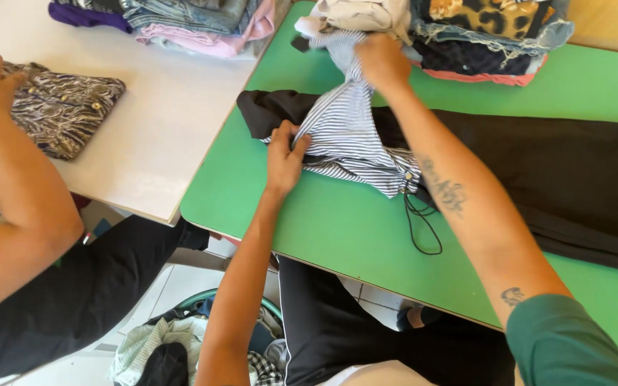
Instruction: The person folds a black pair of pants and a striped pair of pants on a green table. They smooth the fabric, fold the legs, and align the garments neatly.
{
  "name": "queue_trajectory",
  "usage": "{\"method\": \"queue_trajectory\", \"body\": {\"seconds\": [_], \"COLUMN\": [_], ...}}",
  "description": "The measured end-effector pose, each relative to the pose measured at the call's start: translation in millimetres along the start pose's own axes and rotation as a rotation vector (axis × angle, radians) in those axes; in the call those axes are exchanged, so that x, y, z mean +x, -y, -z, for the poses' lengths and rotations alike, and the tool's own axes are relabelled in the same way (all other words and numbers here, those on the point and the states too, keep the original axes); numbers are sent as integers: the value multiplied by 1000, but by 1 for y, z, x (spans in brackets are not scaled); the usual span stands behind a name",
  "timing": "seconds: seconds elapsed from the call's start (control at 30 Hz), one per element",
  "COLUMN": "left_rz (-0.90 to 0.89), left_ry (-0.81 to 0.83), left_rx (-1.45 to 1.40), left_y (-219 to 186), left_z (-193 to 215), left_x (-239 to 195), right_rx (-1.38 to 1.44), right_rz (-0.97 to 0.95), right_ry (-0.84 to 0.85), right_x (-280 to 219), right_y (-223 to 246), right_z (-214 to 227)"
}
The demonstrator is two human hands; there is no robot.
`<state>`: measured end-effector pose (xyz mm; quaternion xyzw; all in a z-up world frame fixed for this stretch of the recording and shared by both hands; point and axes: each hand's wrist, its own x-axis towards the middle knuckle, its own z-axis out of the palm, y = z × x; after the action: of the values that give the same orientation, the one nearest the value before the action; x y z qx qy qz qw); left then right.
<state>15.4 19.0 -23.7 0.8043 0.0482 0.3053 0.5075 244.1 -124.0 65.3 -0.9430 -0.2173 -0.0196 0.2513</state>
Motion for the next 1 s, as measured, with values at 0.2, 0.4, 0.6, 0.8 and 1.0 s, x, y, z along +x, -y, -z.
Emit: {"method": "queue_trajectory", "body": {"seconds": [0.2,0.4,0.6,0.8,1.0], "left_rz": [-11,48,-436,-759,-819], "left_ry": [22,74,-172,-50,-6], "left_rx": [25,27,460,674,825], "left_y": [4,-16,-46,-110,-92], "left_z": [-3,1,-6,-49,-69], "left_x": [3,-6,-14,-29,-30], "right_rx": [1363,1546,1664,1842,1725], "right_rz": [-481,-670,-410,-534,-557], "right_ry": [-177,-107,14,49,-132], "right_x": [-79,-131,-119,-141,-198], "right_y": [-42,-114,-180,-165,-184], "right_z": [93,52,36,61,98]}}
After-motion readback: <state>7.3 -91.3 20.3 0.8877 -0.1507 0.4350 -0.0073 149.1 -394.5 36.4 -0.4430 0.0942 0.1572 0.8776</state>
